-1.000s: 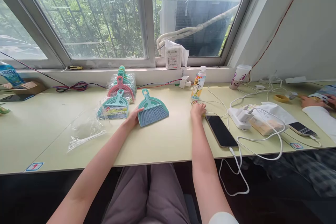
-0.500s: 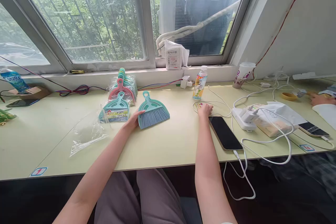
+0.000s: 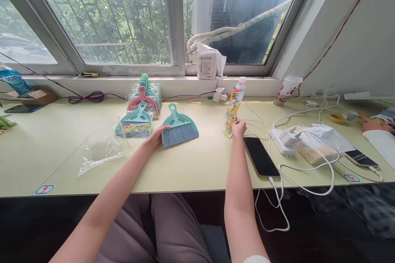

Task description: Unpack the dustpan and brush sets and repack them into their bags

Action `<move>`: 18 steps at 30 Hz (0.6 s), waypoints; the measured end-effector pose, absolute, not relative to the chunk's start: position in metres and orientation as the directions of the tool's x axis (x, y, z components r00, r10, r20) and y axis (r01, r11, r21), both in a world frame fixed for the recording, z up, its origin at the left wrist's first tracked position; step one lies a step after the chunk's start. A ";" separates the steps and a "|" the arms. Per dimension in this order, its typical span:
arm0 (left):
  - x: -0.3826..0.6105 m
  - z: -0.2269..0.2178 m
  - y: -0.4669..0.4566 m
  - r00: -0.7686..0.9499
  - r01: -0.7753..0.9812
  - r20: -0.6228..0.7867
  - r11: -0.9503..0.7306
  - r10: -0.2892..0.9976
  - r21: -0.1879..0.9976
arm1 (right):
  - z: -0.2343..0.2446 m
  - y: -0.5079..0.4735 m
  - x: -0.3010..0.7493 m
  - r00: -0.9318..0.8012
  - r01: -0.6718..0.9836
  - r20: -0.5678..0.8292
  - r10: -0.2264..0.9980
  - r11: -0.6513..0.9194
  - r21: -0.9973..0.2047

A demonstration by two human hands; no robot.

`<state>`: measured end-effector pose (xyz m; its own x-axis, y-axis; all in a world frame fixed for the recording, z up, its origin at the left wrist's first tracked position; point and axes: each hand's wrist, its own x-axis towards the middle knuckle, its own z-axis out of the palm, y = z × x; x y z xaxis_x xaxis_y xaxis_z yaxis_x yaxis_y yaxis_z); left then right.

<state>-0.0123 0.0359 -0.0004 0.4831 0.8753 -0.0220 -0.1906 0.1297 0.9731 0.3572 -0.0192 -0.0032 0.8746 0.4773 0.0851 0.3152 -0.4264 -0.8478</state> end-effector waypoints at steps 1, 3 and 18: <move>-0.012 -0.001 0.035 0.480 -0.186 -0.027 0.132 0.877 0.974 | 0.002 -0.020 0.351 0.900 0.315 0.141 0.413 -0.391 -0.865; -0.013 -0.001 0.035 0.471 -0.182 -0.040 0.142 0.881 0.973 | 0.015 -0.022 0.334 0.916 0.373 0.322 0.237 -0.219 -0.902; -0.009 0.004 0.023 0.577 -0.231 -0.010 0.175 0.817 0.957 | 0.007 -0.028 0.154 -0.325 0.775 0.483 0.813 0.522 -0.357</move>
<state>-0.0089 0.0232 0.0035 0.5767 0.8169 -0.0104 -0.2311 0.1753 0.9570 0.1543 -0.0279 0.0068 -0.3254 0.8131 0.4827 0.7750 0.5218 -0.3565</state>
